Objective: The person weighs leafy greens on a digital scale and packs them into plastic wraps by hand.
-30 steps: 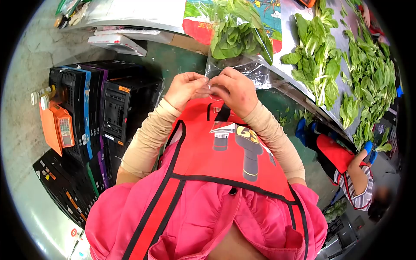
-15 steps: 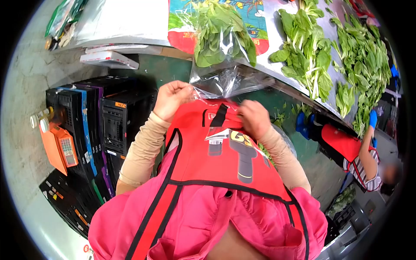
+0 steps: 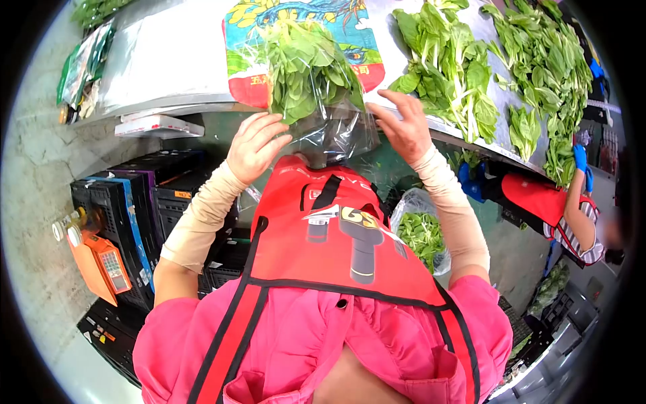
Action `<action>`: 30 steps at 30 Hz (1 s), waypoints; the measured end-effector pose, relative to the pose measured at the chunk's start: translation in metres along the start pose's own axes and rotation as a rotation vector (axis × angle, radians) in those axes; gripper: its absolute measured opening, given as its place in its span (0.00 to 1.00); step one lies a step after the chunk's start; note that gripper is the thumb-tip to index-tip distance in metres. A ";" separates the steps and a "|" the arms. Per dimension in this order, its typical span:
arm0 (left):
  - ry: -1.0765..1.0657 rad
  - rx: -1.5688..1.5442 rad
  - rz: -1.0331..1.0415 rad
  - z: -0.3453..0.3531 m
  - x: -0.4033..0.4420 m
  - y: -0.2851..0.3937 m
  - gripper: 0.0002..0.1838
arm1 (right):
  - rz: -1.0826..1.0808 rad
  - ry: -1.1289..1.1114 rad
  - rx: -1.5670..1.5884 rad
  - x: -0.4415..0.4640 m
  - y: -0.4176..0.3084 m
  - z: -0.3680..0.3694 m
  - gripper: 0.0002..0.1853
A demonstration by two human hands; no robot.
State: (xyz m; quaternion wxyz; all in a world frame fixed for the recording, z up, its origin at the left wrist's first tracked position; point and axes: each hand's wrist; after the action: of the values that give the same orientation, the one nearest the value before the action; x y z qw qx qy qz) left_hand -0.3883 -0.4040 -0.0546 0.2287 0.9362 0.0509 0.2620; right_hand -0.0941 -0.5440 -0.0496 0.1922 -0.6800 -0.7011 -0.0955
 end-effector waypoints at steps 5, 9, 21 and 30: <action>-0.006 -0.066 -0.016 -0.001 -0.003 -0.002 0.15 | -0.440 -0.144 -0.041 0.025 0.005 -0.010 0.24; -0.004 -0.071 -0.016 -0.002 -0.003 -0.002 0.15 | -0.643 -0.310 -0.042 0.045 0.013 -0.019 0.13; 0.341 -0.387 -0.349 -0.024 0.007 0.000 0.06 | 0.007 -0.069 0.869 0.069 0.012 -0.014 0.04; 0.857 -0.754 -0.488 -0.024 0.087 -0.057 0.06 | 0.380 0.458 1.331 0.173 -0.010 0.035 0.06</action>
State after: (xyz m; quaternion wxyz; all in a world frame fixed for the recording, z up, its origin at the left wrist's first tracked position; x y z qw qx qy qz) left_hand -0.3245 -0.3249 -0.0213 0.5561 0.5639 0.2546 0.5549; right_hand -0.1095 -0.3724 -0.0113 0.7203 -0.4919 -0.4227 0.2460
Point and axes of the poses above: each hand's wrist, its own x-axis towards the middle knuckle, its own z-axis out of the palm, y = z × x, and after that the axes turned 12 degrees about -x, right-handed
